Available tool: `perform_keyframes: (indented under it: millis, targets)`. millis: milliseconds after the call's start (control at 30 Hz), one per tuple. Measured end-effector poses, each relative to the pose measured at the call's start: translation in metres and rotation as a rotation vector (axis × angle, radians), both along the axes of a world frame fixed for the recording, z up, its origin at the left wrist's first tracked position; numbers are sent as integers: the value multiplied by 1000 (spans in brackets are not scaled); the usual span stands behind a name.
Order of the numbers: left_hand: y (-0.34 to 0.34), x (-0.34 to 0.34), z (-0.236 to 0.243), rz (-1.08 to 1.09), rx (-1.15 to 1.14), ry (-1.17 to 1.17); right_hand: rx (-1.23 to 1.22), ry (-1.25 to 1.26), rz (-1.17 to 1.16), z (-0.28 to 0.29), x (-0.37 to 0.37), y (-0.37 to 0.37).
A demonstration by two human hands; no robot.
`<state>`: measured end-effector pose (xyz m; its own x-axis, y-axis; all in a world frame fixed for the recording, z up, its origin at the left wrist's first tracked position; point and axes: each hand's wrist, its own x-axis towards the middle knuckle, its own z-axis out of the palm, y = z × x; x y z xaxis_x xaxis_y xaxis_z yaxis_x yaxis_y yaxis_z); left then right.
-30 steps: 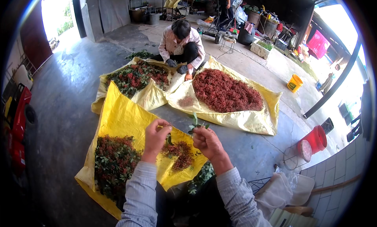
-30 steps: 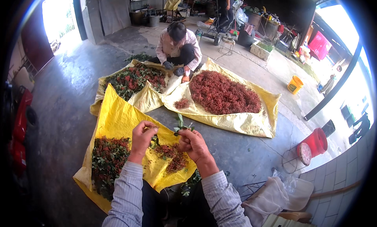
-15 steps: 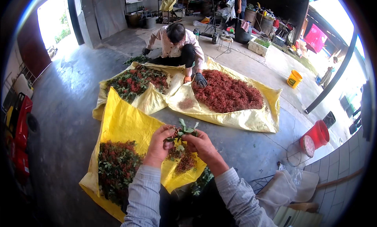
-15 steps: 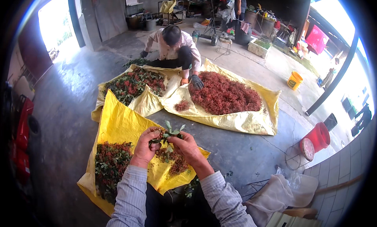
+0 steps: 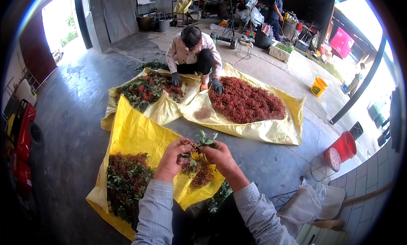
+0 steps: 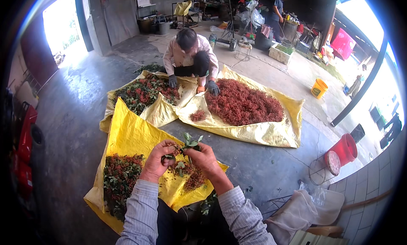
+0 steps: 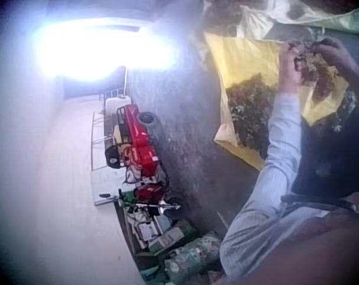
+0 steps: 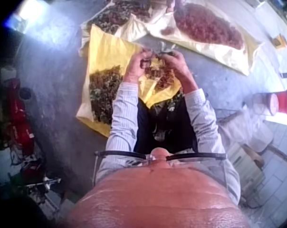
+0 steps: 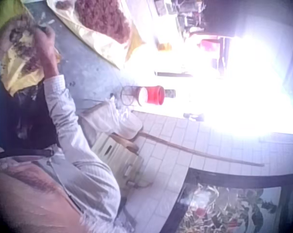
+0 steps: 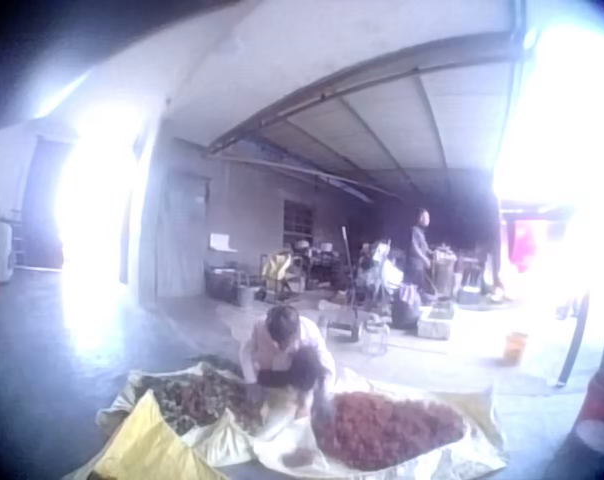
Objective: The person picks berries from stems by hand, dropping the fruit into a pile on a yellow cloth on the floor.
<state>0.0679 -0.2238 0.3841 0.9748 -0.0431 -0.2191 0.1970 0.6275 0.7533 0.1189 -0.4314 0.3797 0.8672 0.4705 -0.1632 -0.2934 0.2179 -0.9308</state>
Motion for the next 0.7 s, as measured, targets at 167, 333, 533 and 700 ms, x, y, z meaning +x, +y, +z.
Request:
perform_keyframes:
  millis: [167, 333, 533, 700]
  targets:
    - [1, -3, 2, -14, -2, -2, 2, -3, -13, 6, -4, 1]
    - [1, -1, 0, -2, 81, 16, -2, -6, -40, 8, -5, 0]
    - [-5, 0, 5, 19, 290, 19, -1, -20, -56, 5, -2, -3]
    - [-11, -2, 4, 28, 514, -26, 18, -27, -54, 10, -6, -3]
